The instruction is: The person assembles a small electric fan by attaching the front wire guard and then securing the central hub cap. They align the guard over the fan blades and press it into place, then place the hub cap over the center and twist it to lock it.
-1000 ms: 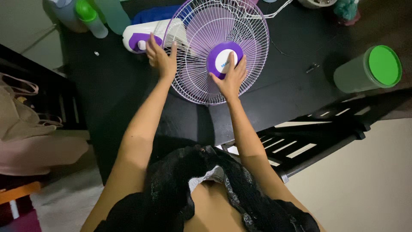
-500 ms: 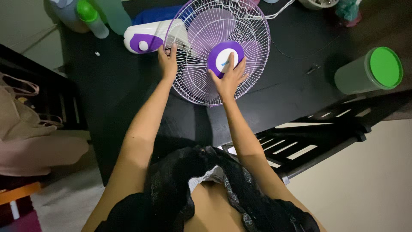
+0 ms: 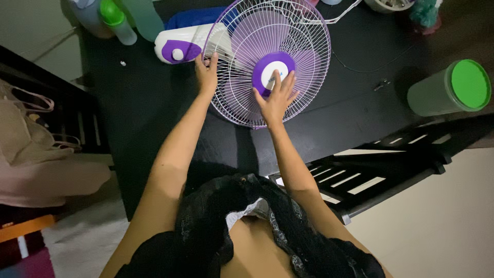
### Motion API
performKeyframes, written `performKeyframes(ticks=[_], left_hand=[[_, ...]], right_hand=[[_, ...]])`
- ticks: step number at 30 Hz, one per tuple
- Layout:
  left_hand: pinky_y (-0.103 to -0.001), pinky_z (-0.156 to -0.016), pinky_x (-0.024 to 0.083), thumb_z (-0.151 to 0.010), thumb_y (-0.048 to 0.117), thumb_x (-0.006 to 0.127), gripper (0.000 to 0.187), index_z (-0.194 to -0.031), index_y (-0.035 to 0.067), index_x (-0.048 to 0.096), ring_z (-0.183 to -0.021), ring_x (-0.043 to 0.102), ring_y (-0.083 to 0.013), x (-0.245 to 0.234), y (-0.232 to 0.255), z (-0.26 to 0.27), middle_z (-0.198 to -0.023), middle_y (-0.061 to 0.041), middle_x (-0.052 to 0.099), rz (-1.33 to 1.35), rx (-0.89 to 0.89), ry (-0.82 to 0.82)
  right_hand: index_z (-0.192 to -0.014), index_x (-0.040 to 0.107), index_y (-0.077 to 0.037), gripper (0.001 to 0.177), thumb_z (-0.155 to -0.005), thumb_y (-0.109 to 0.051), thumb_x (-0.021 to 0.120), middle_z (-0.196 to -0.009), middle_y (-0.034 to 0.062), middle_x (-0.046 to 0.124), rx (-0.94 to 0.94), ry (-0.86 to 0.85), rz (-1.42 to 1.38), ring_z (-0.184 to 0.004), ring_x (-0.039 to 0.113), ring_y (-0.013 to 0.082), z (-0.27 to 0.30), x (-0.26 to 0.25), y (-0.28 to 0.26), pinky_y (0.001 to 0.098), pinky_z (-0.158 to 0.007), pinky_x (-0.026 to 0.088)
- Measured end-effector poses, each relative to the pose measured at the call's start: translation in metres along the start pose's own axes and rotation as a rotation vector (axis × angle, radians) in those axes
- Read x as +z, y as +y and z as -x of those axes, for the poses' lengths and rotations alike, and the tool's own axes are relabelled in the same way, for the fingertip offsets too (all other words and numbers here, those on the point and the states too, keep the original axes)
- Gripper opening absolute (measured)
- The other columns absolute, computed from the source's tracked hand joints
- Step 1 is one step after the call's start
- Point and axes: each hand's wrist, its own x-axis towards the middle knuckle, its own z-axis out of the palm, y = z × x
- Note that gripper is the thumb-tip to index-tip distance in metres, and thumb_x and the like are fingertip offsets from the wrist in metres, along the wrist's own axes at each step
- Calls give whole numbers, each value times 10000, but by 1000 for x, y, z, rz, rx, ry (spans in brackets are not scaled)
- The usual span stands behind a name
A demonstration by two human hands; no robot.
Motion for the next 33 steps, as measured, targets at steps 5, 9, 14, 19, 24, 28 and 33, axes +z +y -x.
performKeyframes(ticks=[5, 9, 14, 19, 24, 28, 33], left_hand=[[-385, -965, 521, -981, 469, 684, 681, -1421, -15, 493, -1086, 657, -272, 0, -1, 0, -1282, -194, 666, 26, 13, -4], [-379, -978, 512, -1002, 454, 681, 659, -1429, -7, 484, -1113, 648, -270, -1, 0, 0, -1300, -193, 654, 70, 46, -18], [-374, -953, 515, -978, 455, 691, 674, -1430, -4, 493, -1058, 645, -272, 0, 3, -2, -1266, -192, 669, 37, 24, -16], [-380, -991, 498, -999, 466, 693, 683, -1437, -18, 493, -1118, 636, -266, -1, -1, -1, -1311, -197, 647, 41, 32, -28], [-367, -994, 503, -944, 518, 685, 740, -1438, 1, 497, -1112, 641, -289, -1, 2, -4, -1289, -198, 676, 15, -76, -32], [-453, -1158, 374, -1028, 539, 694, 800, -1516, -11, 379, -1402, 456, -397, -9, 25, 6, -1509, -284, 459, -184, 19, 13], [-675, -1165, 206, -987, 516, 685, 808, -1588, 111, 327, -1494, 207, -476, -18, 77, 39, -1609, -274, 243, -618, 439, -13]], right_hand=[[-1581, 384, -285, 898, -850, -591, 805, -1711, 184, 95, -45, -41, 57, -1584, 53, 420, 9, 0, 8, 766, -1188, 42], [-1560, 453, -325, 790, -873, -516, 792, -1724, 169, 126, -117, -49, 103, -1595, 65, 418, 7, -2, 13, 748, -1207, 66], [-1469, 493, -300, 727, -869, -577, 798, -1629, 179, 257, -66, -4, 53, -1545, 134, 448, 6, -6, 9, 754, -1185, 76], [-1472, 473, -270, 744, -876, -589, 782, -1596, 213, 253, -33, 24, 16, -1519, 153, 476, 1, -3, 2, 750, -1174, 97], [-1488, 459, -279, 743, -881, -568, 776, -1632, 173, 245, 19, 22, 17, -1558, 167, 445, 7, -3, 0, 735, -1202, 109], [-1467, 455, -249, 751, -874, -560, 794, -1662, 197, 201, -33, 19, 23, -1562, 136, 443, 10, -6, 2, 749, -1185, 91], [-1439, 478, -223, 736, -872, -553, 811, -1648, 219, 186, -22, -1, 44, -1547, 116, 445, 4, -12, -1, 760, -1161, 82]])
